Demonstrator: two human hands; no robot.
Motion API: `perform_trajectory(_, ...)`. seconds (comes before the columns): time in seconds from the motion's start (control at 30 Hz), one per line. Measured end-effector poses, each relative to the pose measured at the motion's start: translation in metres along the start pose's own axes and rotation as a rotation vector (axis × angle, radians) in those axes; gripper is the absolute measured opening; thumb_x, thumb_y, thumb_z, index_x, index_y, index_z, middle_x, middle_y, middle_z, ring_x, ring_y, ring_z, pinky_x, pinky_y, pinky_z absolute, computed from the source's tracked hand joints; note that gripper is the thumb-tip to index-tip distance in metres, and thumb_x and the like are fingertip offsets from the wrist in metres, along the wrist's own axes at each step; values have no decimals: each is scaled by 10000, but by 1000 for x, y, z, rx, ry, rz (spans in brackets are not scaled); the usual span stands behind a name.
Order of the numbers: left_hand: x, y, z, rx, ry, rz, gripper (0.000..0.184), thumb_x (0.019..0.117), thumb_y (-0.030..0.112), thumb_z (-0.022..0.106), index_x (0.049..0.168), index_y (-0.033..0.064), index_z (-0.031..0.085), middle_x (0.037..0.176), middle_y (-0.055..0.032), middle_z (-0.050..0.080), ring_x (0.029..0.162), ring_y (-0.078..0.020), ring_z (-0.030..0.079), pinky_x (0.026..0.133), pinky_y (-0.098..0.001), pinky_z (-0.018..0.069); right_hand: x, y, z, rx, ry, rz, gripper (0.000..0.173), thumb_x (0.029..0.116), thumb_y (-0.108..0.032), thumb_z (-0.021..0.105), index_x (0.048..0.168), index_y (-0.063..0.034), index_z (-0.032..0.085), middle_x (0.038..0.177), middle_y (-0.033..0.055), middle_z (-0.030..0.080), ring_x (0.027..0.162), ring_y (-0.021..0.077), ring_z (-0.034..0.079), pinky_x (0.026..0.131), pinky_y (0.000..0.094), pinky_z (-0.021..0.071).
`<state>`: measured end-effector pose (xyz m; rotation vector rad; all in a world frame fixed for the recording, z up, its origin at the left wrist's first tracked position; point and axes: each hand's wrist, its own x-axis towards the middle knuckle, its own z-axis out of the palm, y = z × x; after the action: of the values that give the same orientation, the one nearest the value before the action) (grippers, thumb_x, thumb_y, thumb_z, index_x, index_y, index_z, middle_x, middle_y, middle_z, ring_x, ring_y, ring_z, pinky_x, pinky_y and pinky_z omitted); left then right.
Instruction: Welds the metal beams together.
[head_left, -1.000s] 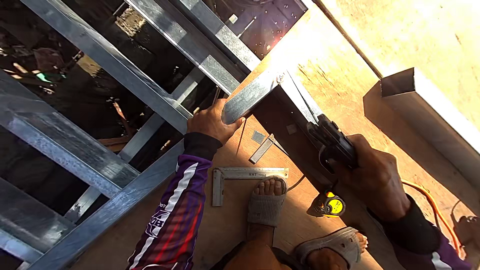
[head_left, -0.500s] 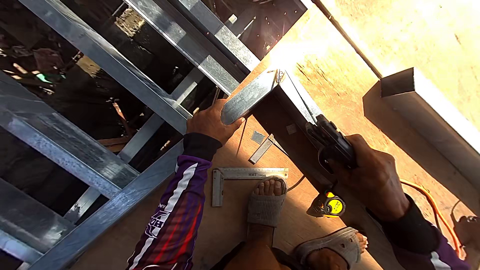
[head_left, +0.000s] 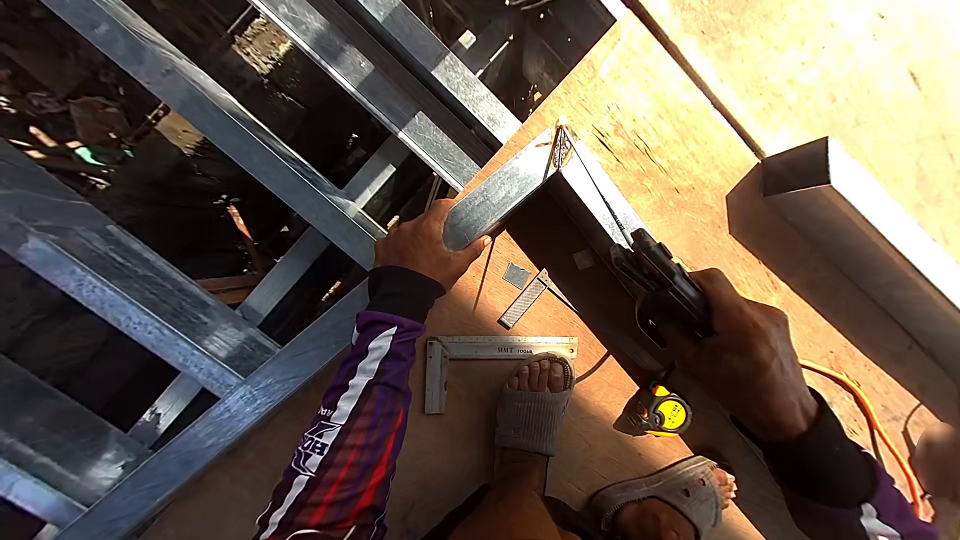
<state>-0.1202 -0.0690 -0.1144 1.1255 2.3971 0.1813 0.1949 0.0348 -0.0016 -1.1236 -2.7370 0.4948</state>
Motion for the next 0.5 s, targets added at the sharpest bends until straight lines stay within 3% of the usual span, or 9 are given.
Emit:
perform_trajectory(0.3, 0, 0, 0, 23, 3, -1, 771, 825, 665, 727, 1422, 200, 581, 1090, -233, 736, 970, -492, 705, 773, -728, 499, -1, -3, -3, -14, -9, 16, 318, 913, -335, 613, 1020, -37, 642, 635, 71, 610, 522, 226, 611, 450, 415, 472)
perform_trajectory(0.4, 0, 2, -2, 1, -30, -18, 764, 837, 648, 739, 1438, 209, 567, 1116, -225, 735, 1012, -486, 700, 824, -743, 492, 0, -1, -2, -5, -14, 26, 313, 924, -333, 618, 1037, -42, 646, 657, 76, 628, 548, 234, 632, 463, 424, 489)
perform_trajectory(0.5, 0, -1, 0, -6, -5, 5, 751, 834, 644, 738, 1421, 204, 579, 1086, -220, 740, 968, -479, 710, 778, -733, 498, 0, -1, -1, -5, -8, 10, 317, 929, -328, 614, 1047, -35, 646, 661, 75, 630, 548, 224, 631, 462, 409, 487)
